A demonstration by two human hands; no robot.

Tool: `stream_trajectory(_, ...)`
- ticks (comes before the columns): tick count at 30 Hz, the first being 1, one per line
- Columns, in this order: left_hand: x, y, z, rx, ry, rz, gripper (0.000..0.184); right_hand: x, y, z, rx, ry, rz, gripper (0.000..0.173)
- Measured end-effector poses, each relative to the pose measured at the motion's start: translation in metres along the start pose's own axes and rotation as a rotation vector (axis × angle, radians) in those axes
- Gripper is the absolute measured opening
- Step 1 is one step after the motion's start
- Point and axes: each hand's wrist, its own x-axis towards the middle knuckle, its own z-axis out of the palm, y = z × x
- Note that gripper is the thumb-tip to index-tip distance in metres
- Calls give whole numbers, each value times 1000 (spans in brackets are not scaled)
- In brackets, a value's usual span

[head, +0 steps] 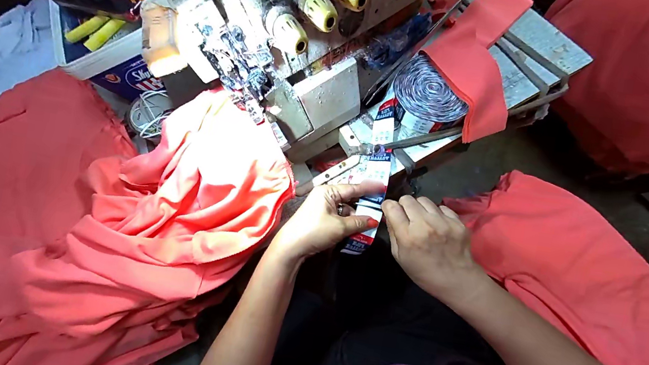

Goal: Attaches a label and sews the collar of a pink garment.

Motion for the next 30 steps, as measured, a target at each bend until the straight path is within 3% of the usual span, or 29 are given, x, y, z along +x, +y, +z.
stream_trajectory(4, -8, 0, 0, 54, 19, 12, 70, 0, 0, -3, 161, 31, 88, 22)
stream_trajectory(6, -20, -1, 2, 8, 151, 80, 69, -1, -2, -5, 540, 84, 254, 34)
stream_trajectory(8, -32, -3, 9, -224, 328, 255, 60, 0, -15, -7, 1134, 35, 386, 42)
stream_trajectory(10, -41, 0, 15, -472, 445, 403, 50, 7, -34, -10, 1593, -66, 474, 35)
stream_trajectory(12, -51, 5, 17, -616, 509, 486, 42, 19, -50, -12, 1823, -79, 572, 14)
stream_trajectory(15, -68, 0, 8, -557, 557, 580, 34, 41, -53, -16, 1785, -33, 544, 18)
stream_trajectory(18, -85, -10, -8, -64, 586, 665, 40, 59, -46, -22, 1361, -42, 219, 2)
stream_trajectory(20, -90, -11, -17, 155, 583, 721, 46, 68, -50, -26, 1228, -47, 25, 12)
stream_trajectory(22, -92, -6, -22, 223, 628, 808, 17, 72, -58, -30, 1268, -32, -62, 13)
stream_trajectory(23, -93, -3, -24, 231, 650, 844, 6, 73, -62, -31, 1337, -26, -37, 12)
stream_trajectory(25, -97, 1, -34, 309, 681, 892, 6, 74, -69, -30, 1539, -93, 146, 9)
stream_trajectory(28, -106, 6, -47, 452, 665, 907, 11, 78, -84, -29, 1949, -546, 496, 33)
stream_trajectory(30, -111, 8, -52, 517, 616, 886, 12, 83, -94, -23, 2096, -718, 531, 32)
